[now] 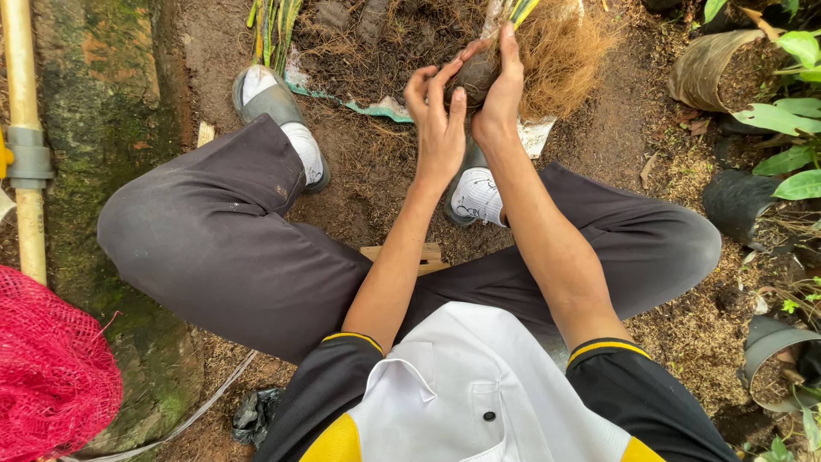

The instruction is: The person sits on the ground in a plant nursery and shapes a ball of soil around the roots of a snake plant seedling, pressing and rotating the soil with both hands. They occasionally reach to the soil pile to add more material and work the root ball into a rounded form.

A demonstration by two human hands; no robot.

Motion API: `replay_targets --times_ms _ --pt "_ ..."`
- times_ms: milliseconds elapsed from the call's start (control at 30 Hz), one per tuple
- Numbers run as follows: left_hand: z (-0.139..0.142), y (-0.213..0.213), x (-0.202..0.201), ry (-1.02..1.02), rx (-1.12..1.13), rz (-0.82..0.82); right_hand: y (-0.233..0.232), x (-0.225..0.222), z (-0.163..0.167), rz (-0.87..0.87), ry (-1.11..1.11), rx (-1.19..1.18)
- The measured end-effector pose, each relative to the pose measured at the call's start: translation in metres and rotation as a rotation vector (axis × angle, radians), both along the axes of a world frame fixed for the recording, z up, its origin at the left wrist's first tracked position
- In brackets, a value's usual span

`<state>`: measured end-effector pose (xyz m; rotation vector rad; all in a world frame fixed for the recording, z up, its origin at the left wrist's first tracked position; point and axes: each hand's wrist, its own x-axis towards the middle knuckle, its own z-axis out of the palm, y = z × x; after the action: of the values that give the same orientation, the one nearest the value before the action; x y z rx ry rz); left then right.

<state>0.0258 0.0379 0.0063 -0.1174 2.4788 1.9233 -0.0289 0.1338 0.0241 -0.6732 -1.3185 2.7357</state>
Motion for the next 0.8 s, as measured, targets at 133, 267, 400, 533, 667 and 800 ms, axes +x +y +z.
replay_targets --times_ms 133,267,400,533,667,800 --pt "0.010 -0.007 0.000 0.048 -0.040 -0.020 -0.002 -0.002 0.020 0.115 0.066 0.035" --pt "0.020 -0.011 -0.003 0.111 0.058 0.067 -0.001 -0.006 0.045 0.303 -0.066 -0.009" --pt "0.028 -0.011 -0.003 0.078 0.215 0.102 0.007 -0.008 0.042 0.310 0.020 0.050" --pt "0.033 -0.005 0.001 0.090 0.064 0.080 0.009 -0.006 0.013 0.149 0.193 -0.025" --pt "0.035 0.007 0.007 0.132 0.071 0.065 0.015 -0.006 0.003 0.035 0.090 -0.103" --pt "0.030 0.010 0.007 0.236 -0.029 0.041 0.014 -0.009 0.024 0.118 0.007 0.053"
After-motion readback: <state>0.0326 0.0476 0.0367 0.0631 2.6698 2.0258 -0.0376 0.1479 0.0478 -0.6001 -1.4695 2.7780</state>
